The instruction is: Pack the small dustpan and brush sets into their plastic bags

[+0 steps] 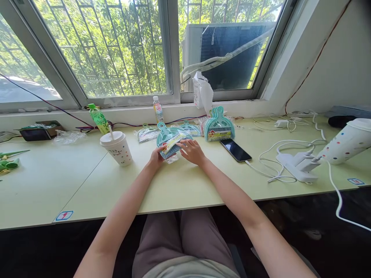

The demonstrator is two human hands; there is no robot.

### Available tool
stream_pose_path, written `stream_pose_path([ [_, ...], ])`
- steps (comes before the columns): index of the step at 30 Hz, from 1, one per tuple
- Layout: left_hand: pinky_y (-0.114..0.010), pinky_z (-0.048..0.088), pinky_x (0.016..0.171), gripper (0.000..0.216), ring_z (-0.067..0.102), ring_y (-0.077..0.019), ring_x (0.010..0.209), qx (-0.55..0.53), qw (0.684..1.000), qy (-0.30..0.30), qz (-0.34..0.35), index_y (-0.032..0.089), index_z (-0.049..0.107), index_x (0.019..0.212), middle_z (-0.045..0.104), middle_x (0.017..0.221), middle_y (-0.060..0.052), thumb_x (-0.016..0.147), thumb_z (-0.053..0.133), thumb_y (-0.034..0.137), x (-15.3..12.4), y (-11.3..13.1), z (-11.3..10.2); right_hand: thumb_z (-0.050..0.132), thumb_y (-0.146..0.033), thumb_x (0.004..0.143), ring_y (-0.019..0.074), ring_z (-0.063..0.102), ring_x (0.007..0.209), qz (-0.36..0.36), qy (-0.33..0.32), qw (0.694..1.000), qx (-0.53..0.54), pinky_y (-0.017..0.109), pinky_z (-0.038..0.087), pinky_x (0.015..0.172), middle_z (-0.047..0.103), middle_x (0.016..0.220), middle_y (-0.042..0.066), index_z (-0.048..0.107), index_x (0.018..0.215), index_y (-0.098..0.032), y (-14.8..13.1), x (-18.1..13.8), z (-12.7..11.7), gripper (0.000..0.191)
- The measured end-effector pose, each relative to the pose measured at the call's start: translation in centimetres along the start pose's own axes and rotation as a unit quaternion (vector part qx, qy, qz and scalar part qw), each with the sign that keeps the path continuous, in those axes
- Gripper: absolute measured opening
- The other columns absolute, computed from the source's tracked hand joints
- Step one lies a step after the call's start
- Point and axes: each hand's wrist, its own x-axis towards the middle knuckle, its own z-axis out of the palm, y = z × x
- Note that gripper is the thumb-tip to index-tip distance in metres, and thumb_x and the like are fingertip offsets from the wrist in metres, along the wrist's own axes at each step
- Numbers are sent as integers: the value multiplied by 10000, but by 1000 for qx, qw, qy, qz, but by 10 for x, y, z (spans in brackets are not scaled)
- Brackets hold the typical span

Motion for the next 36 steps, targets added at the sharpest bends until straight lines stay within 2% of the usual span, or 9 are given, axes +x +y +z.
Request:
stream_pose_path([
  [5,-471,577,857,383,702,-280,902,4,1000,19,-2,75,604,1135,733,970,-130,758,587,141,-1,0,2,395,-269,978,232,535,1075,10,17,1000,5,375,345,874,633,1192,100,572,1230,-190,1,-1,2,317],
  [9,-441,583,848,335,703,-267,892,12,999,38,0,93,622,1091,735,947,-119,763,589,149,-1,0,2,397,-252,977,220,553,1088,1,5,1000,20,381,340,904,648,1193,79,581,1221,-204,3,-2,5,310],
  [12,-436,586,840,335,702,-264,897,7,1000,27,1,89,621,1089,733,959,-122,762,584,149,-2,0,3,399,-241,973,220,551,1126,5,-3,1000,28,391,328,954,641,1226,68,588,1220,-216,3,-2,4,311],
  [17,-449,584,836,310,699,-279,904,14,1000,25,-9,88,629,1058,729,975,-131,758,587,155,-2,1,4,403,-285,975,238,423,1320,11,-7,999,29,431,251,1078,519,1405,69,500,1347,-213,1,0,2,391],
  [20,-454,578,849,298,694,-293,923,32,998,45,-13,99,634,1043,730,969,-130,755,594,165,-2,0,4,404,-321,980,225,452,1300,15,-21,998,51,449,210,1117,552,1374,57,520,1326,-222,1,1,3,378],
  [24,-458,562,890,287,692,-291,933,31,999,38,-5,103,634,1030,730,966,-126,754,597,174,-1,-2,3,402,-310,981,215,522,1210,32,-24,997,70,441,237,1106,603,1309,58,562,1266,-231,1,0,3,336],
  [29,-488,559,893,291,692,-305,938,17,1000,18,2,88,621,1022,728,960,-144,750,612,189,-1,-3,2,423,-282,965,231,507,1180,37,-3,999,38,423,270,1063,600,1268,84,547,1249,-221,-1,0,0,316],
  [33,-493,570,873,366,691,-315,955,5,1000,14,8,89,595,1092,718,1009,-156,737,610,180,0,-3,-1,399,-290,972,252,508,1115,88,8,996,6,425,299,976,597,1206,109,584,1160,-206,0,-1,1,276],
  [36,-494,570,872,391,685,-324,978,3,1000,12,7,89,584,1121,709,1034,-164,743,599,189,1,-3,-2,385,-297,977,264,501,1098,112,12,994,-3,423,301,928,592,1188,116,591,1169,-206,2,-2,3,296],
])
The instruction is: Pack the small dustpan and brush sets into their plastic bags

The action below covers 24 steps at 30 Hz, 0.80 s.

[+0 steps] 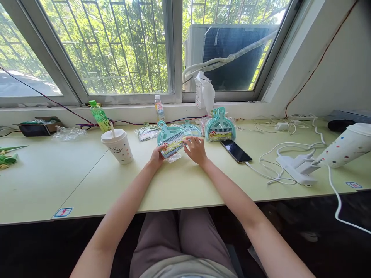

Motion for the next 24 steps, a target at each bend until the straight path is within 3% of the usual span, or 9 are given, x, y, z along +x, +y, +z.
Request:
stream_pose_path([
  [7,-499,561,889,359,668,-334,1023,10,1000,9,5,105,590,1082,697,1061,-161,732,603,187,-4,2,3,379,-292,981,257,494,1087,-4,20,1000,9,418,293,898,606,1183,103,624,1162,-230,3,0,1,311],
  [17,-447,578,869,433,697,-282,917,26,1000,3,14,126,565,1084,717,952,-104,657,623,86,-3,4,2,359,-242,980,266,488,1140,31,24,999,10,428,302,929,588,1252,91,619,1199,-248,7,0,-2,340],
  [21,-394,591,845,369,696,-272,915,-3,999,33,17,88,583,1035,714,911,-116,666,579,102,-1,9,-1,333,-55,900,274,462,1216,95,37,995,-1,422,338,944,548,1321,75,486,1367,-275,17,3,-6,538],
  [24,-353,605,793,371,698,-261,905,-9,999,47,13,86,586,1046,715,920,-116,678,561,113,-2,14,-2,326,30,809,253,445,1260,75,18,996,53,410,381,960,501,1388,51,360,1457,-286,27,6,-5,721],
])
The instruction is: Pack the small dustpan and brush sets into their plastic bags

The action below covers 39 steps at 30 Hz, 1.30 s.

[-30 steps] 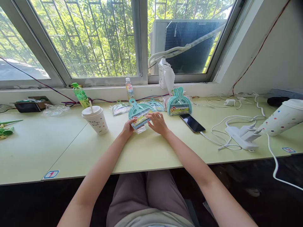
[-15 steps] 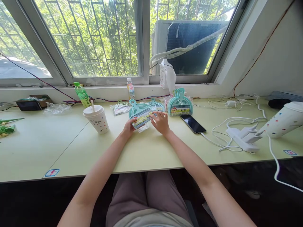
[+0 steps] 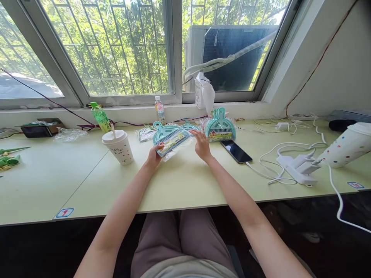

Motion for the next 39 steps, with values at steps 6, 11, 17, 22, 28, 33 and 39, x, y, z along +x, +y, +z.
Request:
stream_pose_path([
  [6,-301,611,632,414,712,-238,784,17,999,10,-28,101,572,1111,722,870,-103,698,552,109,2,4,-3,538,-218,893,235,533,1194,-1,-17,978,206,426,430,997,577,1300,43,639,1207,-299,6,4,9,339],
  [11,-274,578,521,419,718,-253,698,54,993,-53,-91,62,553,1158,715,852,-145,739,558,88,6,4,-11,591,-338,898,230,579,1116,59,21,969,240,431,434,990,648,1164,62,759,921,-270,5,2,12,182],
  [17,-300,576,524,424,707,-251,615,134,971,-140,-141,61,550,1181,713,885,-171,763,594,113,0,2,-11,650,-337,851,241,595,1083,83,35,962,257,444,453,971,664,1118,70,768,830,-261,6,0,20,142],
  [22,-297,568,540,412,700,-234,601,183,957,-205,-92,112,578,1174,712,983,-173,770,615,181,-2,-1,-11,679,-376,805,240,568,1135,152,37,932,327,408,493,931,582,1250,96,733,990,-254,7,-4,25,228],
  [28,-264,528,453,422,679,-206,551,185,956,-204,-103,141,572,1188,711,996,-174,797,629,290,0,-3,-10,752,-323,701,237,644,956,347,-105,780,510,350,555,750,670,1087,107,624,1156,-207,9,-7,32,486],
  [33,-277,578,537,555,714,-259,808,188,953,-236,-43,214,522,1250,651,1172,-177,784,665,478,-5,-7,-5,736,-226,667,152,637,719,437,-56,726,528,257,527,601,681,965,68,629,1082,-178,16,-6,35,431],
  [39,-259,577,557,866,707,-236,818,283,942,-182,17,233,355,1422,587,1267,-197,685,797,343,-12,-7,0,768,-260,641,143,637,693,443,-43,736,510,243,506,570,687,932,55,609,1105,-177,20,-7,38,497],
])
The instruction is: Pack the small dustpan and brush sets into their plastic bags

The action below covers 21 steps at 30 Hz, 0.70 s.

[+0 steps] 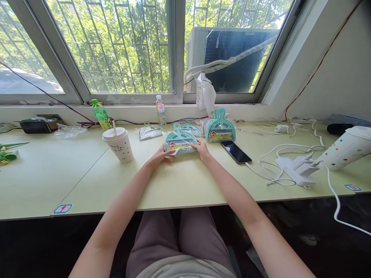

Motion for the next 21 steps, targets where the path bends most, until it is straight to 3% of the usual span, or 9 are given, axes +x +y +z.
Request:
stream_pose_path([
  [4,-319,595,689,1186,678,-226,937,20,999,-22,25,384,-29,1510,557,1316,-141,678,807,262,-6,4,3,744,-235,645,158,644,755,-5,26,1000,6,241,513,599,686,939,56,600,1125,-168,4,1,0,505],
  [6,-285,585,636,1211,679,-185,840,56,998,5,24,388,-71,1505,569,1292,-136,680,803,246,-5,1,6,735,-216,637,168,649,801,-3,32,999,4,251,527,655,689,933,50,609,1101,-165,4,1,1,484],
  [9,-230,532,498,969,636,-116,622,75,992,100,2,308,25,1520,609,1198,-138,804,678,300,2,-5,8,730,-204,641,183,655,861,4,29,1000,-7,279,545,734,690,944,46,605,1101,-168,3,-2,5,478],
  [12,-219,482,444,814,570,-81,478,48,983,177,-28,227,34,1518,644,1029,-99,877,535,224,10,-6,4,723,-221,686,196,663,882,36,5,999,-10,305,569,735,680,1014,68,558,1162,-171,0,-9,11,506],
  [15,-203,446,435,746,520,-63,419,55,970,233,-42,177,109,1507,633,868,-43,854,467,117,15,-4,-4,714,-273,743,204,666,912,57,-81,995,24,333,601,719,644,1128,96,496,1223,-177,-5,-18,17,536],
  [18,-197,406,418,622,499,-60,407,107,959,258,-54,171,308,1432,630,833,-32,832,464,129,17,-5,-11,742,-217,719,198,675,878,57,-142,987,45,336,622,714,632,1133,97,460,1266,-175,-7,-25,20,616],
  [21,-221,412,423,564,551,-96,471,180,951,243,-62,190,368,1388,649,954,-71,838,488,223,17,-10,-11,735,-91,672,181,678,800,53,-80,995,26,314,635,687,639,1072,94,446,1298,-159,-8,-23,17,693],
])
